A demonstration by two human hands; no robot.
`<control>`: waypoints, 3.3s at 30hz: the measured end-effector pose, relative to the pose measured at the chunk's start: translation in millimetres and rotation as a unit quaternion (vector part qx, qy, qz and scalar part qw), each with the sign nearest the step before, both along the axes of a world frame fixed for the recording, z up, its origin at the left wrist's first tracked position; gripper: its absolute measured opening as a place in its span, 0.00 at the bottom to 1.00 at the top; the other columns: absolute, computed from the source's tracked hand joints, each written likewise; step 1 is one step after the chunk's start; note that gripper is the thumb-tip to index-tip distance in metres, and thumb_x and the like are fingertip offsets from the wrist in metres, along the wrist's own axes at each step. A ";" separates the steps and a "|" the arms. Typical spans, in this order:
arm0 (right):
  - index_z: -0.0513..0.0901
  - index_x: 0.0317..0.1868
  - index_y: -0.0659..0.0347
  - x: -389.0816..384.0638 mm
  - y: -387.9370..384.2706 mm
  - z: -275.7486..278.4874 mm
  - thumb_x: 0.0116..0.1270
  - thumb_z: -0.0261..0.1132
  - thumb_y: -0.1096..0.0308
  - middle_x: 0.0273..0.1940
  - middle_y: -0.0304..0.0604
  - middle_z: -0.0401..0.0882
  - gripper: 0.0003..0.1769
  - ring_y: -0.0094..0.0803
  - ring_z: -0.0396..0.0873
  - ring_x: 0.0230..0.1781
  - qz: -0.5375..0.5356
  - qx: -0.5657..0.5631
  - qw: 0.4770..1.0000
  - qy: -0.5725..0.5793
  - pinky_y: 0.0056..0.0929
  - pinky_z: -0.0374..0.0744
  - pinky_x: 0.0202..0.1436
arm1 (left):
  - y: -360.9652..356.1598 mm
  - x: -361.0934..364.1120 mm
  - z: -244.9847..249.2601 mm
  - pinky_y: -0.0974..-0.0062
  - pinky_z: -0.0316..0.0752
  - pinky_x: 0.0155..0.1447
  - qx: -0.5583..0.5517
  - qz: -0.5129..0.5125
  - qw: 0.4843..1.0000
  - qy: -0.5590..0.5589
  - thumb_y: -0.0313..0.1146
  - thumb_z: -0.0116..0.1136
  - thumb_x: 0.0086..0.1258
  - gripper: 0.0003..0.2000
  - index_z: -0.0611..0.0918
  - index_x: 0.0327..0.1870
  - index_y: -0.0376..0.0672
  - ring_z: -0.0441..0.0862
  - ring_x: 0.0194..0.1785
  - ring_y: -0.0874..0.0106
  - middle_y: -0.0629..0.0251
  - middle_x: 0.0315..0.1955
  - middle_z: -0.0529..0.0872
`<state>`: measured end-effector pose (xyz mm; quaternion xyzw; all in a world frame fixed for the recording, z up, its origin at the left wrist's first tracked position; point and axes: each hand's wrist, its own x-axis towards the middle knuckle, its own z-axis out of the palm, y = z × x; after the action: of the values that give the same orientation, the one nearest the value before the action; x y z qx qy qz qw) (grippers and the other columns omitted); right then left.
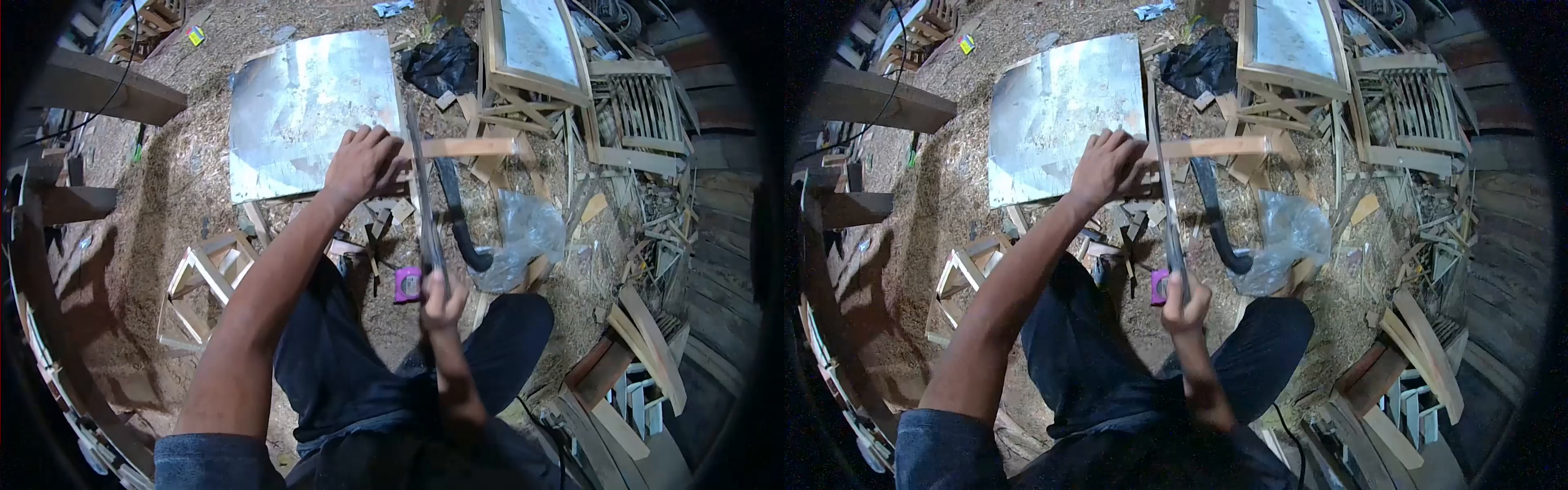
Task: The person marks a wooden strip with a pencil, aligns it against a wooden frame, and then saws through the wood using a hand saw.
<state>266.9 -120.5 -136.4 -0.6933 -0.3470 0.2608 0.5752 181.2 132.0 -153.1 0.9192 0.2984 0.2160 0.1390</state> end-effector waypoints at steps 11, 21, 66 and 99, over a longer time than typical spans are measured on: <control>0.77 0.25 0.65 1.5 12.0 16.5 0.75 0.54 0.59 0.15 0.37 0.68 0.23 0.27 0.67 0.16 0.005 -0.031 0.999 0.015 0.36 0.61 0.22 | -0.4 -1.7 -2.8 0.62 0.66 0.50 0.026 0.001 1.000 0.009 0.43 0.57 0.72 0.13 0.81 0.50 0.45 0.72 0.44 0.60 0.60 0.38 0.75; 0.75 0.24 0.65 7.6 68.1 4.2 0.75 0.53 0.60 0.16 0.41 0.67 0.22 0.30 0.69 0.19 0.001 -0.059 0.998 0.036 0.34 0.64 0.24 | -3.0 -3.8 5.7 0.63 0.66 0.50 0.008 -0.064 0.995 0.070 0.42 0.58 0.70 0.14 0.81 0.51 0.46 0.73 0.44 0.60 0.61 0.38 0.75; 0.72 0.21 0.62 -4.7 19.9 6.0 0.76 0.53 0.60 0.15 0.34 0.66 0.23 0.21 0.64 0.17 -0.020 -0.029 0.998 0.045 0.28 0.61 0.22 | 9.8 50.9 -15.9 0.59 0.72 0.47 0.006 0.259 0.966 -0.002 0.38 0.55 0.65 0.10 0.83 0.29 0.43 0.81 0.41 0.59 0.58 0.30 0.84; 0.64 0.19 0.58 23.0 90.0 -12.9 0.77 0.50 0.61 0.16 0.31 0.60 0.25 0.21 0.60 0.15 0.001 -0.002 0.999 0.055 0.25 0.58 0.21 | 3.2 45.1 -10.8 0.57 0.71 0.48 -0.017 0.213 0.977 -0.028 0.43 0.55 0.69 0.13 0.82 0.32 0.42 0.80 0.42 0.57 0.56 0.33 0.83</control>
<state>290.0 -30.6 -149.3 -0.6792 -0.3150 0.2996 0.5913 226.3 135.1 -163.9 0.8259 0.4866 0.2610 0.1142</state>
